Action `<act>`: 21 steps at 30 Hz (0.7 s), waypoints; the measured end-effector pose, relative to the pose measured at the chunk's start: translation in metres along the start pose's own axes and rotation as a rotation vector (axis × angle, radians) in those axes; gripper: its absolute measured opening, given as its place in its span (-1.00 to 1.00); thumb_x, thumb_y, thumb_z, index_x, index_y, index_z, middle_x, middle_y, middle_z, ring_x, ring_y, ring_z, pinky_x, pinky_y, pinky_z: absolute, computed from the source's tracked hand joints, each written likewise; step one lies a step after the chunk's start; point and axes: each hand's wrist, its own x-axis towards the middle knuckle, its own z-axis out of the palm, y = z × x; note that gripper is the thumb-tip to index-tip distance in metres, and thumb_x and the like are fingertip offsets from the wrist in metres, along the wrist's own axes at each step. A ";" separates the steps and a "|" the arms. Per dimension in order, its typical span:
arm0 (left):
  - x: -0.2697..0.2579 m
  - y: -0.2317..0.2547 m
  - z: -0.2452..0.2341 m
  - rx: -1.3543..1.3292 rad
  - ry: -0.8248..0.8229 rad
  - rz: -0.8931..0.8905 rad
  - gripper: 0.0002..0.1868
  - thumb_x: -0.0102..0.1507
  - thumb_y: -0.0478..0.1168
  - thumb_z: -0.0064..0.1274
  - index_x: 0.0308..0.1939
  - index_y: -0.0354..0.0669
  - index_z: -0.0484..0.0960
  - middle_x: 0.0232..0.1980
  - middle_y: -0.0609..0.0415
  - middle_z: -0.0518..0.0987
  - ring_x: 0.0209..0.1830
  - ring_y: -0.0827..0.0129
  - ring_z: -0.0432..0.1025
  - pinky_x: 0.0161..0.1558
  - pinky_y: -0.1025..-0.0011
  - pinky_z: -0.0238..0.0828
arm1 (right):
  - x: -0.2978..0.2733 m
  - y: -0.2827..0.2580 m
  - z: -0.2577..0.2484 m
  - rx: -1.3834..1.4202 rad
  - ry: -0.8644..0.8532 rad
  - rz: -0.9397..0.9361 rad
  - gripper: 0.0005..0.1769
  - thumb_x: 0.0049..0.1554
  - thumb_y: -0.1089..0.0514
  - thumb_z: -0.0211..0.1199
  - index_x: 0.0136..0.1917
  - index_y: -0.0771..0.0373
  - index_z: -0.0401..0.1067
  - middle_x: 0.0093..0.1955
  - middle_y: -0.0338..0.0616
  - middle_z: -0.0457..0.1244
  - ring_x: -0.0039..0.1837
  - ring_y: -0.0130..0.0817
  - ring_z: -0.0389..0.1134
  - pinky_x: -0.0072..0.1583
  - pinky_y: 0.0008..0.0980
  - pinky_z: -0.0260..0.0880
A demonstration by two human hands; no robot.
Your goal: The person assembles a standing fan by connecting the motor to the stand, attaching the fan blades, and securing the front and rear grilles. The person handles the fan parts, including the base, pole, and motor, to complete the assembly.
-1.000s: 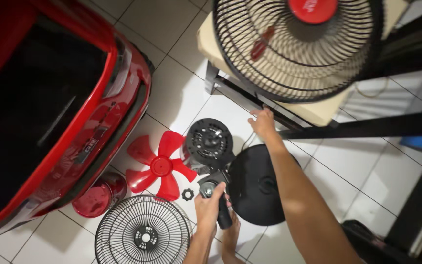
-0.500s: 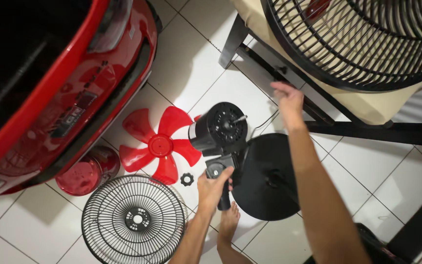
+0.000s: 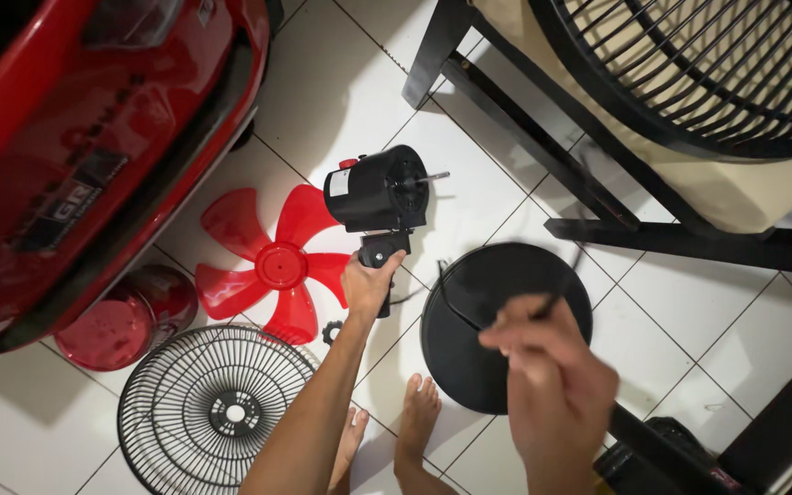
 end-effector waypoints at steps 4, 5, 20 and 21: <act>0.024 -0.025 0.016 0.214 0.036 0.024 -0.29 -0.04 0.22 0.41 -0.17 -0.36 0.64 -0.43 -0.12 0.66 -0.45 0.13 0.57 -0.29 0.20 0.52 | -0.009 -0.005 -0.004 -0.128 0.026 0.000 -0.70 0.09 0.56 -0.07 -0.13 0.50 0.50 -0.01 0.04 0.27 -0.07 -0.48 0.22 0.00 -0.57 0.19; 0.029 -0.032 0.021 0.255 0.078 0.075 -0.26 -0.05 0.23 0.43 -0.16 -0.38 0.63 -0.37 -0.15 0.66 -0.38 0.06 0.57 -0.26 0.15 0.51 | -0.010 -0.002 -0.006 -0.179 0.040 0.010 -0.68 0.10 0.56 -0.07 -0.13 0.50 0.52 -0.02 0.03 0.27 -0.08 -0.50 0.20 -0.02 -0.59 0.16; 0.068 -0.078 0.058 0.353 0.116 0.213 -0.21 0.01 0.07 0.41 0.14 -0.37 0.50 -0.21 -0.27 0.67 -0.17 -0.13 0.57 -0.06 0.03 0.46 | 0.007 0.087 -0.002 -0.378 -0.072 -0.108 -0.60 0.08 0.56 -0.03 -0.05 0.35 0.59 -0.03 -0.12 0.28 -0.12 -0.54 0.24 -0.11 -0.59 0.19; 0.071 -0.078 0.058 0.359 0.119 0.221 -0.19 0.01 0.05 0.43 0.17 -0.39 0.48 -0.21 -0.30 0.66 -0.16 -0.15 0.56 -0.06 0.02 0.45 | 0.008 0.098 0.001 -0.401 -0.085 -0.130 -0.60 0.08 0.56 -0.04 -0.05 0.34 0.59 -0.03 -0.12 0.28 -0.09 -0.51 0.25 -0.10 -0.58 0.21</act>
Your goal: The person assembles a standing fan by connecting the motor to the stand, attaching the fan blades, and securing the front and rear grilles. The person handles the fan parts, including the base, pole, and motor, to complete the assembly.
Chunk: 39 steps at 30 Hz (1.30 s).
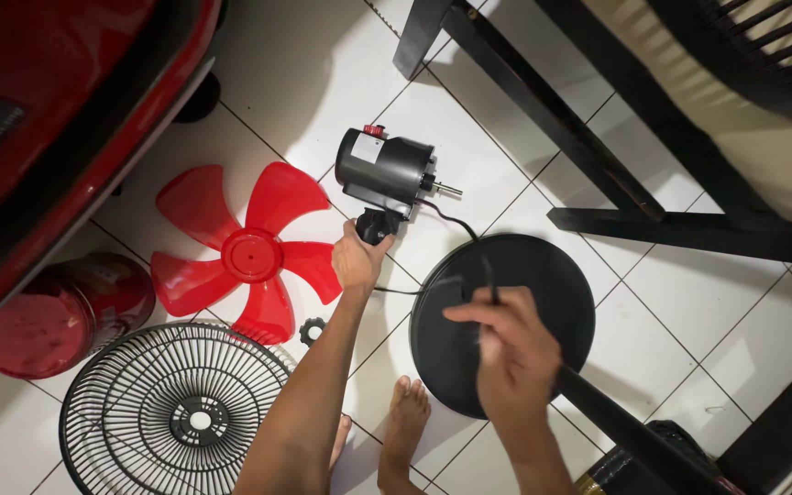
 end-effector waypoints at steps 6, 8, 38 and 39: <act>0.014 -0.006 0.003 0.006 -0.034 0.024 -0.13 -0.02 0.01 0.43 0.22 -0.40 0.43 -0.18 -0.30 0.66 -0.15 -0.13 0.57 -0.05 0.06 0.48 | -0.005 0.044 0.025 -0.098 0.005 -0.007 -0.63 0.09 0.53 0.01 -0.04 0.28 0.58 -0.04 -0.08 0.28 -0.05 -0.38 0.32 -0.11 -0.52 0.29; 0.017 -0.008 0.005 -0.005 -0.009 0.063 -0.14 -0.02 0.00 0.43 0.22 -0.40 0.44 -0.18 -0.31 0.66 -0.14 -0.15 0.57 -0.04 0.05 0.47 | -0.005 0.061 0.034 -0.110 -0.019 -0.054 -0.66 0.10 0.51 0.05 -0.02 0.27 0.57 -0.02 -0.08 0.30 0.03 -0.32 0.36 -0.03 -0.47 0.39; -0.154 -0.122 -0.090 -0.476 -0.365 -0.295 -0.62 0.32 -0.25 0.02 0.21 -0.22 0.56 -0.09 0.05 0.72 -0.28 0.43 0.58 -0.35 0.42 0.47 | -0.133 0.002 0.052 -0.047 -0.164 0.541 -0.73 0.05 0.37 0.08 -0.07 0.19 0.55 0.37 -0.04 0.29 0.23 -0.08 0.43 0.21 -0.22 0.46; -0.171 -0.097 -0.097 -0.495 -0.420 -0.329 -0.61 0.33 -0.23 0.00 0.24 -0.19 0.54 -0.06 0.04 0.71 -0.24 0.46 0.58 -0.30 0.45 0.52 | -0.134 -0.007 0.041 -0.027 -0.127 0.552 -0.74 0.07 0.36 0.09 -0.06 0.19 0.54 0.35 -0.05 0.30 0.22 -0.09 0.43 0.19 -0.22 0.47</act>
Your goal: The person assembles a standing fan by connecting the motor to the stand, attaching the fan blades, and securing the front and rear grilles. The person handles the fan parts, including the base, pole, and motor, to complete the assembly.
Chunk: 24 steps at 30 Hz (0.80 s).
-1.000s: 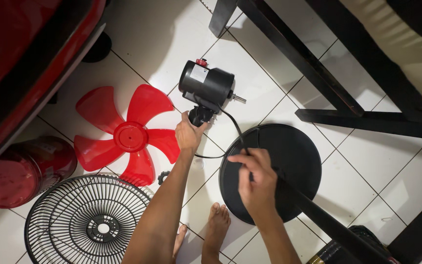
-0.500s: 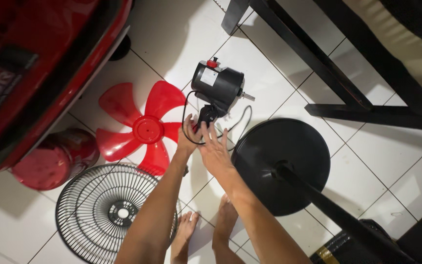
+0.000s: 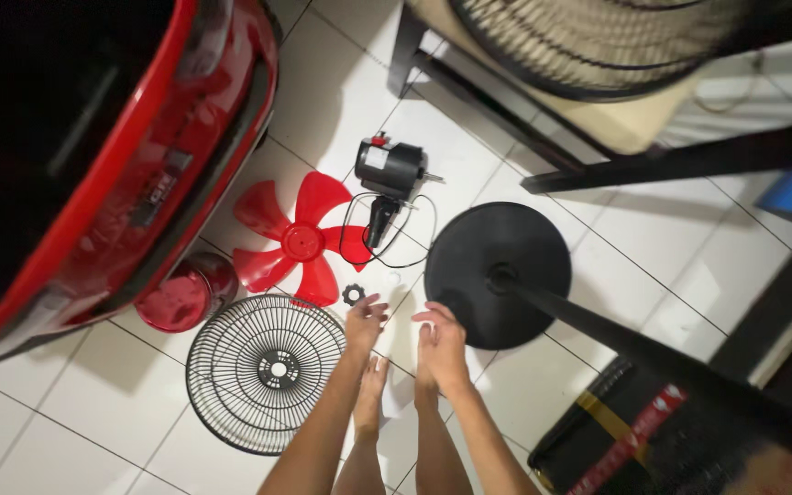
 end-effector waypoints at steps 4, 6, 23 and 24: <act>-0.087 0.087 0.045 -0.187 -0.129 -0.068 -0.58 0.33 -0.25 -0.04 0.28 -0.21 0.51 0.02 0.07 0.71 -0.16 0.45 0.55 -0.18 0.43 0.53 | -0.015 -0.037 -0.059 -0.253 0.137 -0.197 -0.83 0.06 0.33 0.20 -0.07 0.22 0.54 0.26 0.00 0.33 0.26 -0.02 0.36 0.23 -0.13 0.40; -0.127 0.128 0.059 -0.177 -0.180 -0.109 -0.57 0.33 -0.24 -0.04 0.29 -0.21 0.49 0.04 0.09 0.69 -0.14 0.46 0.52 -0.13 0.41 0.53 | -0.014 -0.055 -0.093 -0.682 0.120 -0.306 -0.78 -0.01 0.24 0.29 -0.05 0.27 0.54 0.22 0.04 0.31 0.28 0.05 0.30 0.29 0.03 0.27; -0.287 0.099 0.087 -0.393 -0.174 -0.145 -0.63 0.33 -0.22 -0.02 0.22 -0.16 0.55 0.01 0.07 0.69 -0.15 0.46 0.54 -0.10 0.38 0.52 | -0.055 -0.015 -0.305 -1.623 -0.293 0.041 -0.77 0.19 0.16 0.17 0.05 0.10 0.60 0.08 -0.11 0.44 0.18 -0.12 0.49 0.16 -0.05 0.49; -0.294 0.092 0.091 -0.432 -0.179 -0.144 -0.63 0.33 -0.22 0.00 0.22 -0.16 0.56 0.00 0.06 0.69 -0.16 0.45 0.54 -0.11 0.36 0.51 | -0.062 -0.022 -0.322 -1.553 -0.332 0.026 -0.75 0.22 0.20 0.12 0.02 0.10 0.62 0.09 -0.08 0.45 0.18 -0.14 0.50 0.17 -0.16 0.52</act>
